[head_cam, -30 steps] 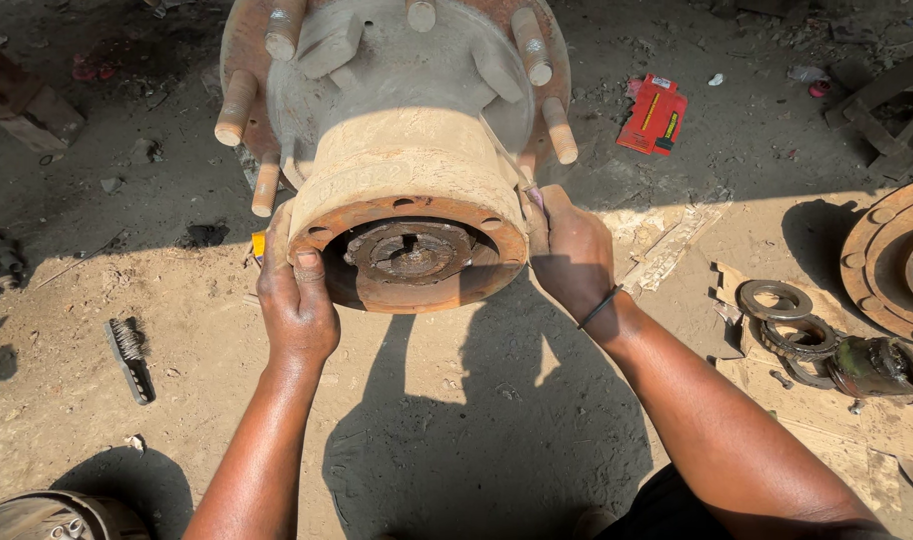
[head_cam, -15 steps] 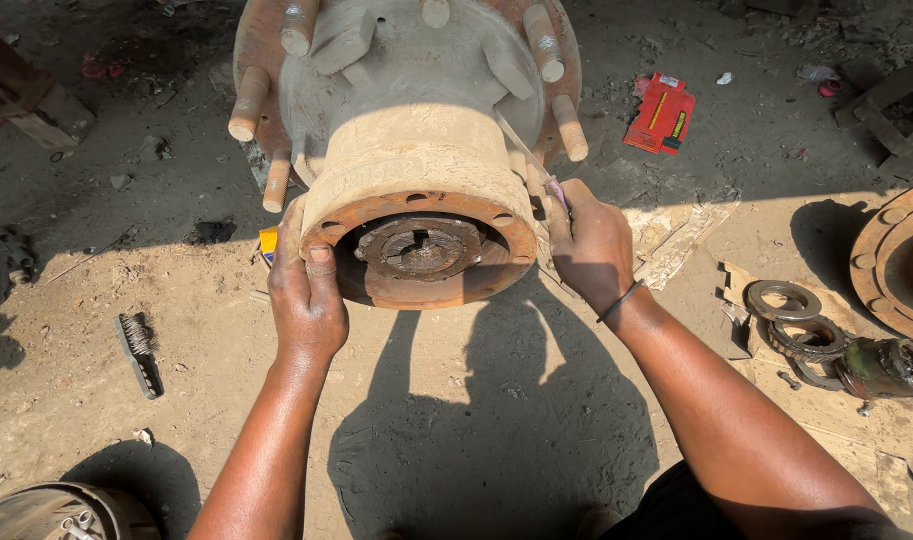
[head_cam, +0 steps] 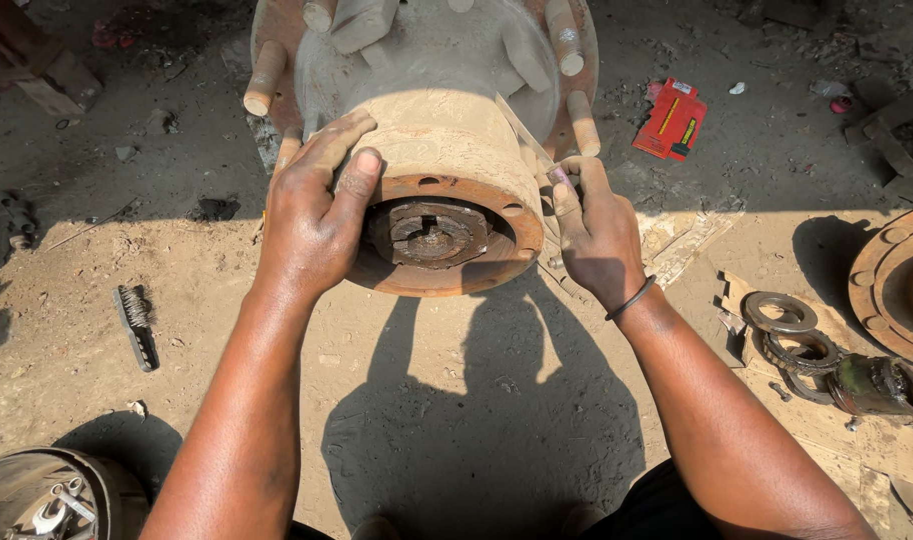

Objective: The person uses a metal scraper to remove rust and debris from the surface of a large cylindrical mechanical part. They hold the part steady with one hand while scraping with the other, working around the circumference.

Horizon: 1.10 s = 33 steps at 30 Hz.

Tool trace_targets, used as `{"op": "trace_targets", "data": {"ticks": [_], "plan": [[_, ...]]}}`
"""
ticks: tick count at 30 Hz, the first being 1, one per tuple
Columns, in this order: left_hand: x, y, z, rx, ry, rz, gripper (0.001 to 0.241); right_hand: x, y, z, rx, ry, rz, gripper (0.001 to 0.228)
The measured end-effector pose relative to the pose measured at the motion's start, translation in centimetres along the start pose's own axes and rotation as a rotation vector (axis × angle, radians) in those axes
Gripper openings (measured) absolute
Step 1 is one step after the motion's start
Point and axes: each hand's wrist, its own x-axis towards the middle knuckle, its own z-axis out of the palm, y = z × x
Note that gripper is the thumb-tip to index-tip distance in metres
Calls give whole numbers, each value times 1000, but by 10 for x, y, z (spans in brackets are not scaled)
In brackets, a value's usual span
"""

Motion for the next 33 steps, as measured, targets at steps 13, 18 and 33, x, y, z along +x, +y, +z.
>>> {"op": "trace_targets", "data": {"ticks": [13, 18, 33], "plan": [[102, 45, 25, 255, -484, 5, 44, 3, -5, 6, -2, 111, -103, 33], [96, 31, 31, 265, -432, -50, 49, 5, -7, 13, -68, 162, -343, 36], [100, 23, 33, 327, -293, -167, 42, 4, -28, -16, -81, 51, -189, 39]]}}
